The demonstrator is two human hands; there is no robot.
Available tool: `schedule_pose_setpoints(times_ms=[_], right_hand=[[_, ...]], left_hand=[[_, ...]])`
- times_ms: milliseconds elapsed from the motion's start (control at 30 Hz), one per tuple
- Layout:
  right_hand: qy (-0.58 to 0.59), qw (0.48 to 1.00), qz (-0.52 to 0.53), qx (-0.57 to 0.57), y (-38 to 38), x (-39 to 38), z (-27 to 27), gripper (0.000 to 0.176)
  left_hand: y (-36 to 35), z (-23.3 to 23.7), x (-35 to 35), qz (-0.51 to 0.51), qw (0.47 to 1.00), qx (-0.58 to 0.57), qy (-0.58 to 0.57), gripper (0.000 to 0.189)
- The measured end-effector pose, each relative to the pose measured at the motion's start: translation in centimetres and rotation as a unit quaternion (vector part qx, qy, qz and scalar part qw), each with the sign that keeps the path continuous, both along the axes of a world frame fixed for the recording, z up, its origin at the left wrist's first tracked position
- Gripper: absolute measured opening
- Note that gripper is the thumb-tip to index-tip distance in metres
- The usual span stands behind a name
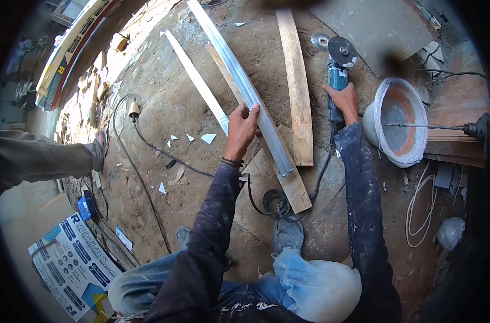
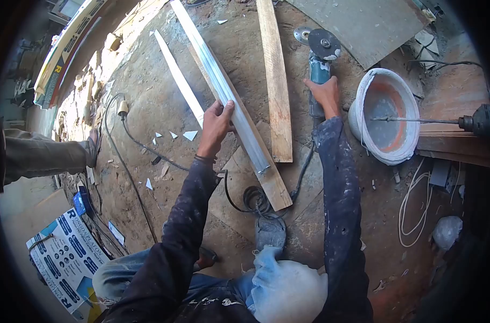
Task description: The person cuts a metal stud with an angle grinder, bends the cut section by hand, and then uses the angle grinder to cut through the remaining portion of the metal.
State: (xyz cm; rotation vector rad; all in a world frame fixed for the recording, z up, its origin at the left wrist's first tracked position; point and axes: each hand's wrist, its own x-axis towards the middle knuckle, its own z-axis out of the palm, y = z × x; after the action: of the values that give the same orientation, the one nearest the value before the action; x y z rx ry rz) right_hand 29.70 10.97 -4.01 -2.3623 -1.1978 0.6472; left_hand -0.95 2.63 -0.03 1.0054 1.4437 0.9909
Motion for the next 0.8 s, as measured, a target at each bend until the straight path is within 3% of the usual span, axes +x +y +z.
schedule_pose_setpoints(times_ms=[167,267,333,367,433,533,600,633,700,733,767,800], right_hand=[[0.047,0.998,0.030,-0.017,-0.6,1.8,0.6,0.101],[0.091,0.993,0.055,0.041,-3.7,0.8,1.6,0.086],[0.355,0.925,0.095,0.093,-6.8,-0.6,6.2,0.063],[0.354,0.926,0.095,0.090,-8.2,-0.9,8.0,0.063],[0.427,0.895,0.098,0.084,-10.8,-1.2,12.0,0.047],[0.489,0.865,0.091,0.065,-14.6,-0.6,16.5,0.047],[0.608,0.791,0.063,0.016,-17.2,1.1,18.2,0.053],[0.606,0.792,0.065,0.016,-18.3,0.5,19.1,0.053],[0.585,0.780,0.064,0.213,-20.6,-1.1,20.7,0.063],[0.657,0.730,0.036,0.184,-21.4,-0.4,20.2,0.070],[0.657,0.731,0.040,0.183,-22.2,0.3,19.3,0.070],[0.687,0.702,0.056,0.180,-22.9,0.9,18.1,0.073]], left_hand=[[-0.1,-0.7,0.2,0.014,1.000,-0.022,0.011,0.032],[-0.5,0.2,0.6,0.043,0.999,-0.018,0.013,0.037],[-1.0,0.4,0.4,0.052,0.998,-0.011,0.012,0.047],[-1.4,0.4,0.2,0.053,0.998,-0.014,0.010,0.047],[-1.4,0.6,0.4,0.037,0.998,-0.005,0.047,0.051],[-2.1,1.3,1.0,0.057,0.994,0.014,0.094,0.055],[-2.6,0.0,1.0,0.081,0.988,0.051,0.125,0.055],[-2.9,0.7,1.4,0.103,0.979,0.084,0.155,0.056],[-5.1,2.4,2.6,0.134,0.973,0.099,0.160,0.051],[-6.2,3.2,3.5,0.151,0.963,0.153,0.163,0.050],[-7.5,4.1,4.3,0.167,0.950,0.205,0.167,0.049],[-9.5,5.6,5.2,0.110,0.968,0.182,0.134,0.048]])
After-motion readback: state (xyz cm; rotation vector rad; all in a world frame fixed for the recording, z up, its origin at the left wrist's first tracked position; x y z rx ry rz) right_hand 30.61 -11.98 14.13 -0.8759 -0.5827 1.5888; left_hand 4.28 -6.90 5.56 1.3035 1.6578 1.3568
